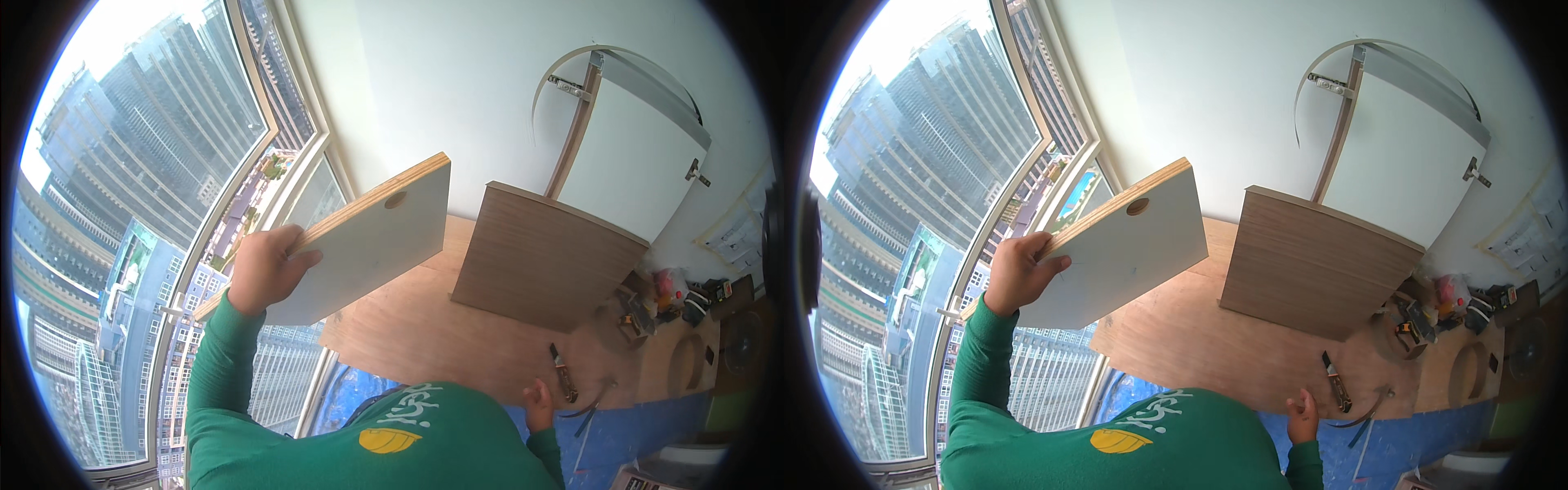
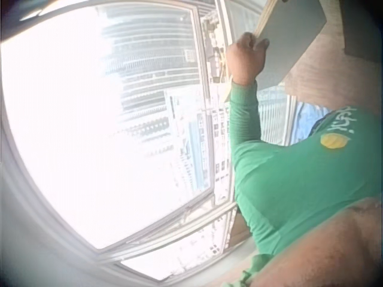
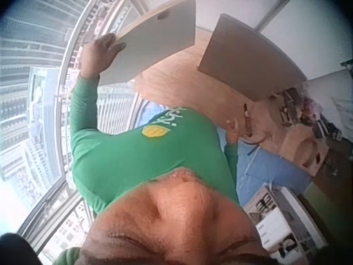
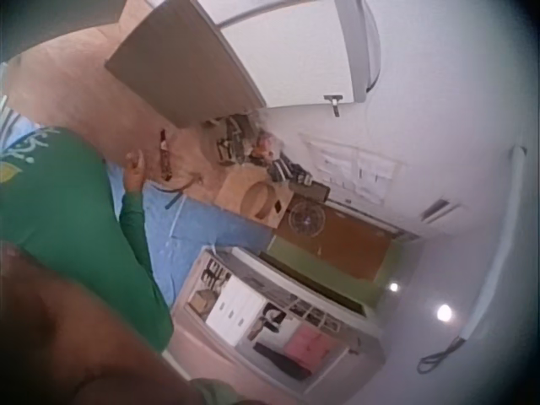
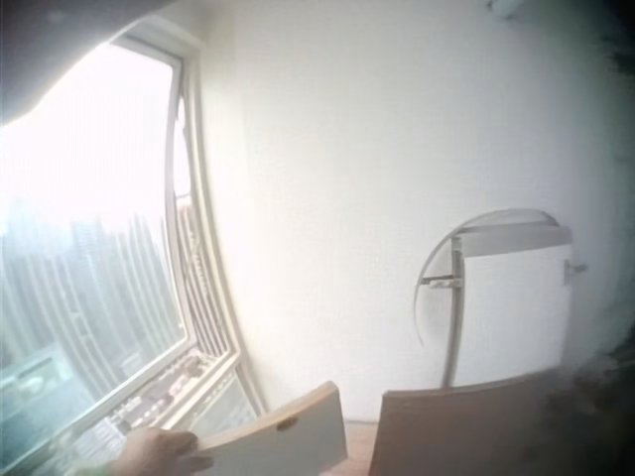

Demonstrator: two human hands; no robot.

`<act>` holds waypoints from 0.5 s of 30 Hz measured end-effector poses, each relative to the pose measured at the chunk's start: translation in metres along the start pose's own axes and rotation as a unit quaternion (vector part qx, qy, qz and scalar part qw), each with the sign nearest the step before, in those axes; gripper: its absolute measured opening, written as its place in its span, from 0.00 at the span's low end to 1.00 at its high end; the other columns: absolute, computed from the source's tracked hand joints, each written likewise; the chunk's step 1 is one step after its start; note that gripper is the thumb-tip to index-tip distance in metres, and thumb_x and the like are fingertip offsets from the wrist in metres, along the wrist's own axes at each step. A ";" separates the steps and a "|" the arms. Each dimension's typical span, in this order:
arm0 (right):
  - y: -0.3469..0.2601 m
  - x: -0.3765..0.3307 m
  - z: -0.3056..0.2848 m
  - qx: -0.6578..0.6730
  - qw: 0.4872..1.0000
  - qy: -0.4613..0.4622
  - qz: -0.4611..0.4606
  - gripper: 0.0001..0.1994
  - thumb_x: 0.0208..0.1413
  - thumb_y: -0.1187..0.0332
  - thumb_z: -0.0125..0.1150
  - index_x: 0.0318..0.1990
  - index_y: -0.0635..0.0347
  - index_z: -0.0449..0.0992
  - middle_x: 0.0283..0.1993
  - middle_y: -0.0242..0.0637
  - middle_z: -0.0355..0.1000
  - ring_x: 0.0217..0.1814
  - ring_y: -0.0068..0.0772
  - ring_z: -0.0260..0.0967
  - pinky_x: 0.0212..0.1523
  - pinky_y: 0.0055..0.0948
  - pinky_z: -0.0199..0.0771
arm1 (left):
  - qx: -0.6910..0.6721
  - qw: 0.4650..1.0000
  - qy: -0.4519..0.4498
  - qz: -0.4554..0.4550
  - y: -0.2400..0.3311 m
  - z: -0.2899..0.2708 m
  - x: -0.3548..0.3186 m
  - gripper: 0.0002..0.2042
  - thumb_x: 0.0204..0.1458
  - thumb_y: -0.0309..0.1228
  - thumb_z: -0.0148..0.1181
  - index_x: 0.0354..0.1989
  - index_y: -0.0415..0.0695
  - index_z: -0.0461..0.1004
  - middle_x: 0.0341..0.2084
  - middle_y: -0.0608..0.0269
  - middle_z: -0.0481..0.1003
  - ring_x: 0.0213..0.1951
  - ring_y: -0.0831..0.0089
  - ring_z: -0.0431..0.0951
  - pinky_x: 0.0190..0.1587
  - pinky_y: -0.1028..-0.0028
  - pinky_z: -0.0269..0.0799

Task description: The person assembles a cabinet by aligning and attaching wooden edge banding to a white panel, using a hammer to tap the banding into place. They repeatedly position the banding, tap it, and trim excess with a utility knife, then apply glue to secure the edges.

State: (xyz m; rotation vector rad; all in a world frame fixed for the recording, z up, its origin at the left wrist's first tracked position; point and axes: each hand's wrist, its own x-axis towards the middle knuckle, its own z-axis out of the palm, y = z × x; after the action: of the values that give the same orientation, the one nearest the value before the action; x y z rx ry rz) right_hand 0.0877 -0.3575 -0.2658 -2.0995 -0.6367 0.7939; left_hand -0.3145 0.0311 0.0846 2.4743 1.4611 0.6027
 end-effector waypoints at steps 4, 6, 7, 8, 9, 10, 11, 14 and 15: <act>-0.007 -0.002 0.017 0.043 0.999 -0.013 0.012 0.29 0.64 0.65 0.68 0.69 0.67 0.69 0.63 0.45 0.73 0.51 0.30 0.75 0.53 0.34 0.77 | 0.017 1.000 -0.017 0.002 -0.023 0.035 0.047 0.14 0.49 0.38 0.73 0.27 0.39 0.78 0.19 0.48 0.75 0.24 0.48 0.78 0.31 0.56 0.74; -0.011 -0.002 0.021 0.032 0.999 -0.001 0.005 0.28 0.63 0.65 0.68 0.68 0.67 0.70 0.61 0.43 0.74 0.45 0.26 0.76 0.49 0.32 0.78 | 0.011 0.999 -0.025 0.023 -0.031 0.053 0.070 0.15 0.49 0.40 0.73 0.27 0.40 0.78 0.20 0.47 0.76 0.27 0.46 0.79 0.33 0.54 0.75; -0.012 -0.002 0.021 0.021 1.000 0.000 0.016 0.28 0.63 0.65 0.68 0.68 0.67 0.70 0.61 0.43 0.75 0.45 0.26 0.76 0.49 0.32 0.78 | 0.006 0.999 -0.029 0.035 -0.034 0.061 0.082 0.15 0.50 0.40 0.72 0.27 0.40 0.78 0.21 0.47 0.76 0.28 0.46 0.80 0.34 0.53 0.75; -0.011 -0.003 0.022 0.015 1.000 0.012 0.017 0.28 0.63 0.66 0.68 0.68 0.67 0.70 0.61 0.43 0.75 0.45 0.27 0.76 0.49 0.32 0.78 | 0.011 0.998 -0.041 0.045 -0.035 0.070 0.094 0.16 0.50 0.41 0.72 0.28 0.40 0.78 0.21 0.47 0.77 0.29 0.45 0.80 0.35 0.53 0.75; -0.010 -0.004 0.022 0.021 0.999 0.011 0.029 0.28 0.63 0.66 0.68 0.68 0.67 0.70 0.61 0.44 0.75 0.46 0.27 0.76 0.49 0.32 0.78 | 0.017 0.997 -0.053 0.054 -0.035 0.077 0.106 0.16 0.51 0.42 0.72 0.28 0.40 0.78 0.22 0.48 0.77 0.29 0.45 0.80 0.35 0.52 0.75; -0.009 -0.005 0.023 0.032 0.999 0.018 0.029 0.28 0.63 0.66 0.68 0.68 0.67 0.70 0.61 0.44 0.75 0.47 0.27 0.76 0.50 0.32 0.78 | 0.029 0.995 -0.072 0.054 -0.034 0.083 0.118 0.16 0.51 0.42 0.71 0.28 0.40 0.78 0.22 0.48 0.78 0.30 0.45 0.80 0.36 0.52 0.76; -0.006 -0.007 0.023 0.044 0.998 0.026 0.038 0.28 0.63 0.66 0.68 0.68 0.68 0.70 0.61 0.45 0.75 0.47 0.28 0.76 0.51 0.32 0.78 | 0.043 0.993 -0.090 0.058 -0.033 0.089 0.130 0.16 0.51 0.43 0.71 0.30 0.40 0.79 0.24 0.48 0.79 0.31 0.45 0.81 0.37 0.52 0.76; 0.001 -0.017 0.026 0.027 0.998 0.044 0.039 0.28 0.63 0.67 0.68 0.68 0.69 0.70 0.63 0.47 0.73 0.51 0.30 0.75 0.53 0.31 0.78 | 0.038 0.991 -0.109 0.074 -0.030 0.104 0.167 0.16 0.52 0.43 0.71 0.33 0.40 0.81 0.25 0.48 0.80 0.32 0.47 0.81 0.38 0.52 0.76; 0.003 -0.021 0.027 0.032 0.998 0.041 0.023 0.28 0.63 0.67 0.68 0.67 0.69 0.70 0.63 0.48 0.73 0.52 0.30 0.75 0.54 0.31 0.77 | 0.038 0.989 -0.115 0.081 -0.029 0.110 0.178 0.16 0.52 0.43 0.71 0.33 0.40 0.81 0.25 0.48 0.80 0.33 0.47 0.81 0.39 0.53 0.76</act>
State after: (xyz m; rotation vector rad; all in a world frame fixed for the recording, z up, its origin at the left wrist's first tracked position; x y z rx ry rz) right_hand 0.0544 -0.3601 -0.2751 -2.0835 -0.5135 0.7390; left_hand -0.2127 0.2037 0.0183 2.6348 1.2289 0.2811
